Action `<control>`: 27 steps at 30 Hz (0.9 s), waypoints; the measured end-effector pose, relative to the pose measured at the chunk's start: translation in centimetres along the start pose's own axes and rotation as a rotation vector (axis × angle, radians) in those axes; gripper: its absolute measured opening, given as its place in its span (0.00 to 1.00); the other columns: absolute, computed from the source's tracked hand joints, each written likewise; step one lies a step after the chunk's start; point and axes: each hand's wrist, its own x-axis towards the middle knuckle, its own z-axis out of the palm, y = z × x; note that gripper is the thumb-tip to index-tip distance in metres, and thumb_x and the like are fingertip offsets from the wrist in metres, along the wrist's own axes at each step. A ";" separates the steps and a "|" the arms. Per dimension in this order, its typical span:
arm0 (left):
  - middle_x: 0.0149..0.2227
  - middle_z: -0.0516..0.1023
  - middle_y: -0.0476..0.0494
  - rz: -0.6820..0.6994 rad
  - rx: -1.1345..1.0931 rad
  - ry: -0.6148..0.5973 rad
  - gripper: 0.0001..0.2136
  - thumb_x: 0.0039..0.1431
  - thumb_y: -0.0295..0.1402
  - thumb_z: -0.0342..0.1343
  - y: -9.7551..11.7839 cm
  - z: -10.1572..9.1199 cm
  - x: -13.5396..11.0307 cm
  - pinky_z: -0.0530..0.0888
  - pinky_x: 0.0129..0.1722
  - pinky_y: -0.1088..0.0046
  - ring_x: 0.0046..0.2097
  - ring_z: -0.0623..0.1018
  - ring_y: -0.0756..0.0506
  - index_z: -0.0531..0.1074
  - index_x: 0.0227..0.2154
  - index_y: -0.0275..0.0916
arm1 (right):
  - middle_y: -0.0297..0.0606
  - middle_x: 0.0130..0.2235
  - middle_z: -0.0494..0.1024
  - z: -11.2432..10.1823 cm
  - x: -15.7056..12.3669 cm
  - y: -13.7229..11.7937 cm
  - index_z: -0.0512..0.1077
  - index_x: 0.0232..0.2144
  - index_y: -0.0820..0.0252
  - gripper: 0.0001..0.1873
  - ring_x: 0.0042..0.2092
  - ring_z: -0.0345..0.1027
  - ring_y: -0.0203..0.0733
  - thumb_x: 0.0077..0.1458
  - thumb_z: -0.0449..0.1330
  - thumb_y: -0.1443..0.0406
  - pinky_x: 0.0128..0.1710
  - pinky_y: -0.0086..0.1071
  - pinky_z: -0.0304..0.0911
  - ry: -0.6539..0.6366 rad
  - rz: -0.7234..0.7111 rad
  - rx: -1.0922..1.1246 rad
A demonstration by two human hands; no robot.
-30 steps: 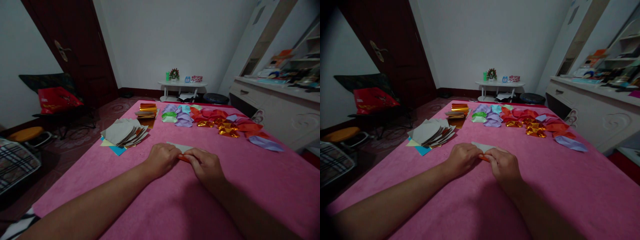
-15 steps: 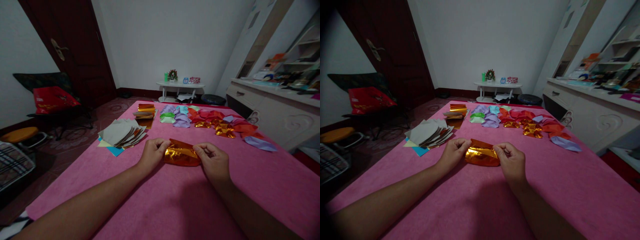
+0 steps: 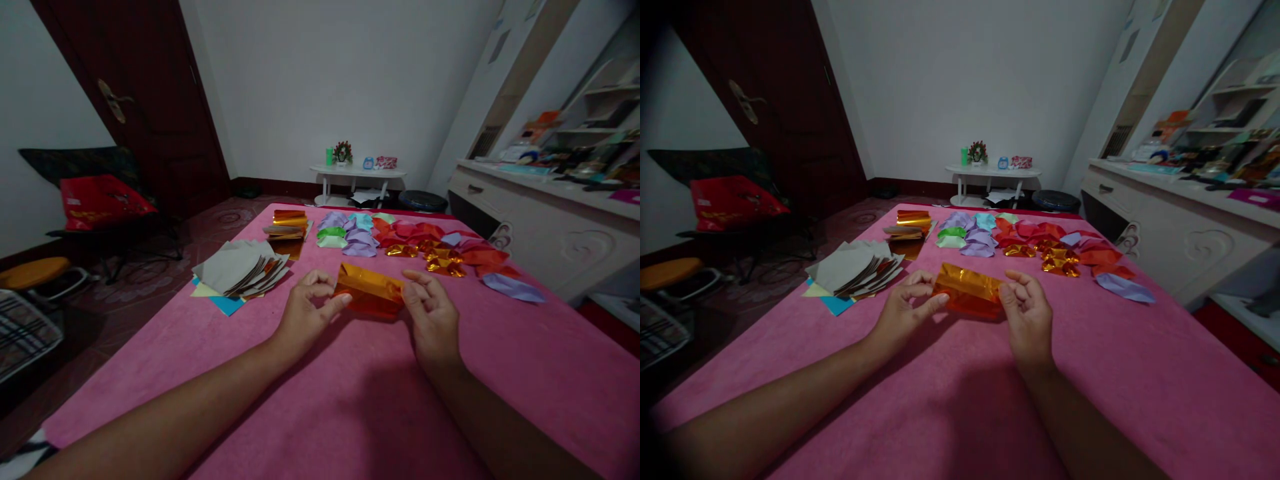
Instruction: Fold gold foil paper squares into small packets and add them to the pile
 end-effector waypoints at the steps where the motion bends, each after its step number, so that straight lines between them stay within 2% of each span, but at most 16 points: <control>1: 0.33 0.71 0.44 0.003 -0.004 0.040 0.10 0.53 0.35 0.61 0.0 0.0 0.0 0.69 0.43 0.66 0.40 0.71 0.45 0.76 0.19 0.38 | 0.32 0.29 0.75 0.0 0.0 0.0 0.68 0.43 0.58 0.19 0.31 0.69 0.35 0.51 0.63 0.56 0.30 0.26 0.65 -0.007 -0.004 0.013; 4: 0.38 0.70 0.43 0.002 -0.001 0.098 0.09 0.52 0.34 0.62 0.0 0.0 0.0 0.68 0.47 0.63 0.44 0.70 0.44 0.77 0.19 0.39 | 0.29 0.26 0.73 0.0 0.0 0.0 0.65 0.44 0.57 0.20 0.30 0.67 0.34 0.52 0.63 0.57 0.30 0.25 0.63 -0.047 0.003 0.033; 8: 0.38 0.72 0.41 -0.044 0.011 0.075 0.12 0.52 0.35 0.62 0.2 0.0 -0.1 0.68 0.47 0.63 0.44 0.71 0.43 0.76 0.16 0.38 | 0.27 0.24 0.70 0.1 -0.2 0.1 0.66 0.44 0.57 0.18 0.27 0.64 0.33 0.52 0.64 0.60 0.28 0.26 0.62 -0.096 -0.003 0.041; 11: 0.34 0.76 0.41 -0.166 -0.191 -0.024 0.09 0.53 0.37 0.60 0.2 0.2 -0.1 0.71 0.41 0.66 0.39 0.75 0.44 0.78 0.26 0.36 | 0.28 0.25 0.69 0.2 -0.5 0.2 0.68 0.41 0.58 0.15 0.26 0.63 0.32 0.51 0.64 0.62 0.26 0.25 0.60 -0.123 -0.024 0.002; 14: 0.36 0.79 0.39 -0.296 -0.478 -0.077 0.15 0.52 0.39 0.62 0.2 0.3 0.1 0.74 0.39 0.68 0.36 0.78 0.45 0.76 0.39 0.34 | 0.30 0.26 0.69 0.3 -0.7 0.4 0.71 0.39 0.59 0.12 0.27 0.64 0.32 0.51 0.63 0.61 0.26 0.24 0.60 -0.175 -0.028 -0.046; 18: 0.39 0.80 0.37 -0.398 -0.641 -0.052 0.20 0.47 0.38 0.65 0.1 0.5 0.1 0.75 0.40 0.66 0.37 0.79 0.44 0.74 0.42 0.32 | 0.32 0.27 0.72 0.4 -0.8 0.6 0.73 0.40 0.59 0.15 0.28 0.68 0.34 0.50 0.64 0.61 0.27 0.25 0.64 -0.252 0.029 -0.054; 20: 0.40 0.79 0.37 -0.406 -0.652 -0.061 0.20 0.47 0.35 0.65 0.1 0.6 0.0 0.75 0.40 0.67 0.38 0.79 0.43 0.74 0.43 0.32 | 0.35 0.32 0.76 0.5 -0.8 0.6 0.73 0.42 0.58 0.17 0.33 0.72 0.37 0.48 0.66 0.61 0.32 0.29 0.69 -0.302 0.088 -0.011; 23: 0.44 0.78 0.36 -0.337 -0.623 -0.033 0.21 0.45 0.30 0.65 -0.2 0.8 -0.1 0.75 0.42 0.69 0.42 0.79 0.43 0.71 0.44 0.32 | 0.39 0.40 0.79 0.7 -0.7 0.5 0.75 0.39 0.58 0.17 0.40 0.74 0.42 0.44 0.68 0.62 0.41 0.34 0.71 -0.334 0.115 0.024; 25: 0.44 0.77 0.38 -0.314 -0.591 0.035 0.28 0.44 0.27 0.65 -0.5 0.9 -0.2 0.75 0.41 0.70 0.42 0.79 0.44 0.65 0.51 0.36 | 0.39 0.39 0.79 0.7 -0.7 0.4 0.77 0.36 0.59 0.16 0.41 0.74 0.43 0.42 0.69 0.63 0.42 0.35 0.71 -0.325 0.108 0.014; 27: 0.42 0.77 0.42 -0.311 -0.573 0.096 0.37 0.45 0.26 0.64 -0.8 0.8 -0.2 0.76 0.38 0.71 0.40 0.79 0.46 0.55 0.59 0.43 | 0.40 0.38 0.80 0.7 -0.7 0.4 0.77 0.35 0.59 0.16 0.40 0.75 0.45 0.40 0.70 0.62 0.41 0.36 0.72 -0.314 0.126 0.022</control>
